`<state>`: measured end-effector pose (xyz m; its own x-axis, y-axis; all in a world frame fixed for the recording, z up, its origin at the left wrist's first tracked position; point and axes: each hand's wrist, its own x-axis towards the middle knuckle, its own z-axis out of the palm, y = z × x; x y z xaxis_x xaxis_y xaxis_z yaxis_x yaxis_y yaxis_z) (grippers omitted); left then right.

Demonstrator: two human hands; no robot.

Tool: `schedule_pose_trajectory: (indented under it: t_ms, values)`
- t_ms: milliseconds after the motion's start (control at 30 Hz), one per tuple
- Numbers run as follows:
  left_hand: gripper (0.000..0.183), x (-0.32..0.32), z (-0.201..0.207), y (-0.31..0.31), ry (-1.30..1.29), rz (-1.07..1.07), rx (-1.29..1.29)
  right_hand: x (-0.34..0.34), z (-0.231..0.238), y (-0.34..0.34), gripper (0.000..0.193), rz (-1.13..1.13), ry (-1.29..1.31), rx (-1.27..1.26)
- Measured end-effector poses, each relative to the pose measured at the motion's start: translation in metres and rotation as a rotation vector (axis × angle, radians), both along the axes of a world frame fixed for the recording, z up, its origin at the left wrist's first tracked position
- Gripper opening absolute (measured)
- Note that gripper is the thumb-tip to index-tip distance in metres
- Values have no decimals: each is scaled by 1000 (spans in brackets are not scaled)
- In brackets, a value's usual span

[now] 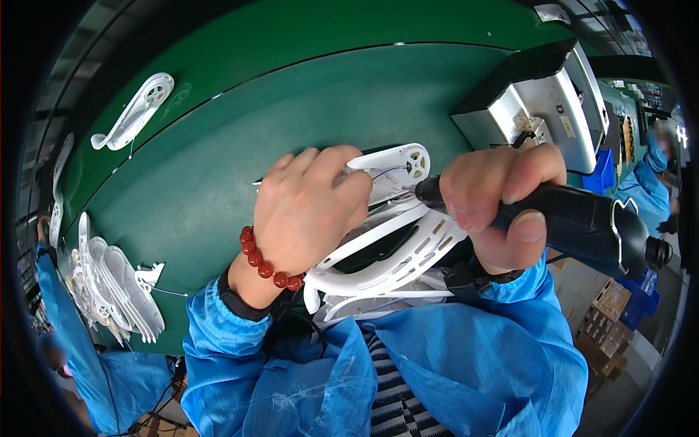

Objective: The person is using an electric screwdriver to assemble small white plastic electronic components on a factory assembly line.

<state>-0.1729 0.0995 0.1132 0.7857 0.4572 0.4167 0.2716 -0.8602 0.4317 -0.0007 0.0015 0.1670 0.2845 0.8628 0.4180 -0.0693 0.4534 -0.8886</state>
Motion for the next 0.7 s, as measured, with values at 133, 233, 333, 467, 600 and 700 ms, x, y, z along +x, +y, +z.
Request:
schedule_pose_trajectory:
  t_ms: [133, 233, 333, 467, 600, 700]
  values:
    - [9, 3, -4, -1, -17, -8, 17, -4, 4, -5, 36, -10, 13, -43]
    - [10, 2, -1, 1, -33, -25, 6, 5, 11, -5, 35, 4, -7, -58]
    - [10, 5, 2, 2, -36, -34, -5, 42, 29, -15, 30, 62, -8, 179]
    - [10, 3, 9, 0, -1, -40, -23, 79, 49, -28, 29, -215, -17, 200]
    - [10, 3, 12, 0, 27, -52, -51, 92, 47, -32, 27, -281, -43, 207]
    - [13, 4, 7, 1, -4, -58, -9, 93, 49, -35, 27, -277, -35, 214]
